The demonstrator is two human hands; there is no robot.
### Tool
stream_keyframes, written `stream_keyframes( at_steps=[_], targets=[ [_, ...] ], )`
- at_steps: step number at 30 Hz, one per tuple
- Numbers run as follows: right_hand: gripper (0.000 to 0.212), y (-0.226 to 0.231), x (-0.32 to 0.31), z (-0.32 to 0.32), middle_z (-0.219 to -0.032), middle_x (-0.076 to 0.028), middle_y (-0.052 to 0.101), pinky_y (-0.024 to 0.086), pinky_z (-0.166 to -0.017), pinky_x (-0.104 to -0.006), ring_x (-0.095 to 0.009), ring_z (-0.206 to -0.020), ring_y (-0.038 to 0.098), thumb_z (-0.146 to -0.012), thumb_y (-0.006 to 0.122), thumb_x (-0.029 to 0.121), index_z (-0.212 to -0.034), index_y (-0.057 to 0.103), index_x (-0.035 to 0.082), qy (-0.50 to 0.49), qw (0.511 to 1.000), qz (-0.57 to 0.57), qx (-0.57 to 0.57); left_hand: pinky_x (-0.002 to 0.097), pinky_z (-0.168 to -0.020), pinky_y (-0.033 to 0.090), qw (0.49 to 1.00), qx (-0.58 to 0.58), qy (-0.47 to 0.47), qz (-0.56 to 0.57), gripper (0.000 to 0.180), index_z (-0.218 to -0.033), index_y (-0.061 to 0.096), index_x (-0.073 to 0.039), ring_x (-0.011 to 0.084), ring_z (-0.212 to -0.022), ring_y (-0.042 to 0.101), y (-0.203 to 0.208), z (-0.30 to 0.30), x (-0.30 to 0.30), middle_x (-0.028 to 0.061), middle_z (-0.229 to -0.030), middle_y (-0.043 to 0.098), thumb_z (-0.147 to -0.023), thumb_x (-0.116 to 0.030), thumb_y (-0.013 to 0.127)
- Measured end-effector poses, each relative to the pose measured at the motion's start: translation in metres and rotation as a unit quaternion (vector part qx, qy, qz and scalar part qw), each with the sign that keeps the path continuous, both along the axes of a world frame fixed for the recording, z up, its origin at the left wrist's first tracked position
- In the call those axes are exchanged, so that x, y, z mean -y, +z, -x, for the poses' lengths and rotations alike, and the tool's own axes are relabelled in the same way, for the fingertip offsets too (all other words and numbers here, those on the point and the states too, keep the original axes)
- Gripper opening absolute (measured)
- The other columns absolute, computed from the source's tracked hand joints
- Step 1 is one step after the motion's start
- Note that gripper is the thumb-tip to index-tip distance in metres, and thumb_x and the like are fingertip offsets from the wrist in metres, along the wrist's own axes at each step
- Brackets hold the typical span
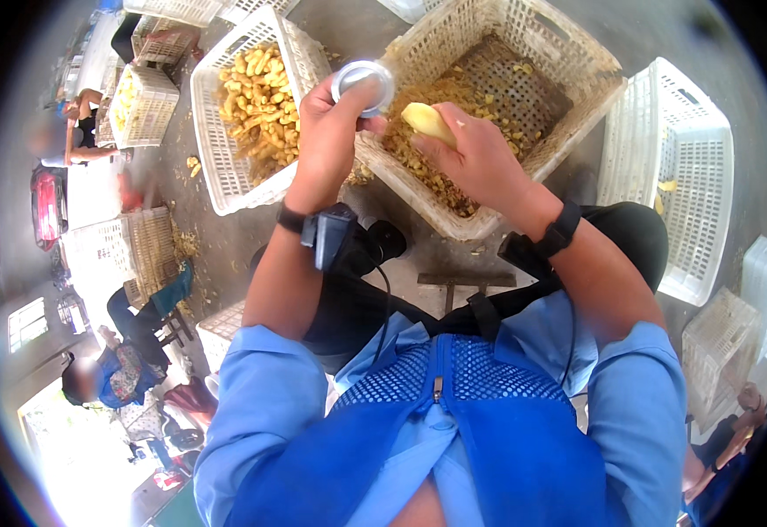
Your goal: The person peels ginger root using a metal ring tool by hand, placing the peeled pieces and peelings into different crates.
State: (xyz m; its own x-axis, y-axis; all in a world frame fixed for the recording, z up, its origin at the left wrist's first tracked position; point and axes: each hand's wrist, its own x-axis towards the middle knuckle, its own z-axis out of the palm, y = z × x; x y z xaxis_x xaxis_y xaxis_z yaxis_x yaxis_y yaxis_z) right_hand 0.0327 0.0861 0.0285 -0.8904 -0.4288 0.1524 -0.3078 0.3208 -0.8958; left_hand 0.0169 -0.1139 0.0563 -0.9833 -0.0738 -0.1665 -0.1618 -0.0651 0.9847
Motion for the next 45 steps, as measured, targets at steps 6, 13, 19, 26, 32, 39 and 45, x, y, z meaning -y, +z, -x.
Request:
stream_keyframes(
  at_steps=[6,13,19,26,32,39,45],
  targets=[
    [0.037,-0.004,-0.004,0.003,-0.081,-0.004,0.064,0.046,-0.057,-0.0263,-0.011,-0.069,0.061,-0.101,0.059,0.036,-0.112,0.059,0.001,0.064,0.958,0.098,0.262,0.0237,-0.059,0.053,0.998,0.013,-0.016,0.058,0.021,-0.103,0.070,-0.002,0.0113,-0.066,0.065,-0.011,0.005,0.002,0.0049,-0.084,0.071,-0.092,-0.019,0.067],
    [0.047,0.002,-0.006,0.004,-0.084,0.001,0.063,0.041,-0.053,-0.0202,-0.004,-0.069,0.056,-0.103,0.050,0.050,-0.113,0.061,0.005,0.072,0.933,0.148,0.320,0.0244,-0.060,0.054,0.995,0.001,-0.065,-0.075,0.022,-0.108,0.068,0.000,0.0129,-0.066,0.066,0.002,-0.001,-0.005,0.0078,-0.090,0.071,-0.094,-0.016,0.064],
    [0.049,-0.007,-0.009,0.005,-0.079,0.002,0.058,0.035,-0.049,-0.0173,-0.003,-0.059,0.047,-0.105,0.045,0.051,-0.116,0.061,0.005,0.088,0.909,0.177,0.367,0.0256,-0.061,0.054,0.996,-0.004,-0.073,-0.041,0.023,-0.108,0.069,0.000,0.0118,-0.069,0.066,0.004,-0.002,-0.004,0.0070,-0.089,0.071,-0.093,-0.017,0.065],
    [0.057,0.014,-0.013,0.008,-0.063,0.004,0.046,0.027,-0.043,-0.0193,-0.003,-0.046,0.034,-0.107,0.032,0.052,-0.113,0.060,0.003,0.125,0.823,0.291,0.472,0.0243,-0.060,0.053,0.999,0.031,0.009,-0.026,0.023,-0.109,0.070,-0.002,0.0100,-0.068,0.064,-0.005,0.000,0.004,0.0042,-0.088,0.071,-0.092,-0.017,0.066],
    [0.056,0.000,-0.018,0.008,-0.057,0.005,0.040,0.027,-0.040,-0.0205,-0.005,-0.041,0.033,-0.107,0.031,0.053,-0.105,0.059,0.003,0.150,0.722,0.355,0.574,0.0215,-0.059,0.051,0.999,0.006,-0.037,-0.006,0.022,-0.107,0.071,-0.002,0.0086,-0.068,0.063,-0.001,0.002,-0.006,0.0040,-0.089,0.071,-0.093,-0.018,0.067],
    [0.051,0.002,-0.016,0.008,-0.059,0.005,0.044,0.027,-0.037,-0.0214,-0.006,-0.040,0.034,-0.106,0.033,0.054,-0.103,0.055,0.008,0.105,0.646,0.400,0.642,0.0217,-0.061,0.051,0.996,-0.086,-0.024,0.027,0.017,-0.105,0.071,-0.002,0.0083,-0.070,0.063,0.006,-0.008,-0.013,0.0031,-0.090,0.071,-0.093,-0.014,0.069],
    [0.045,-0.004,-0.019,0.006,-0.060,0.004,0.048,0.027,-0.037,-0.0217,-0.006,-0.039,0.035,-0.106,0.034,0.053,-0.099,0.053,0.012,0.046,0.624,0.417,0.659,0.0315,-0.072,0.052,0.937,-0.281,-0.089,0.186,0.009,-0.091,0.071,-0.002,0.0233,-0.077,0.064,0.012,-0.018,-0.043,0.0100,-0.089,0.068,-0.083,-0.007,0.073]
  ],
)
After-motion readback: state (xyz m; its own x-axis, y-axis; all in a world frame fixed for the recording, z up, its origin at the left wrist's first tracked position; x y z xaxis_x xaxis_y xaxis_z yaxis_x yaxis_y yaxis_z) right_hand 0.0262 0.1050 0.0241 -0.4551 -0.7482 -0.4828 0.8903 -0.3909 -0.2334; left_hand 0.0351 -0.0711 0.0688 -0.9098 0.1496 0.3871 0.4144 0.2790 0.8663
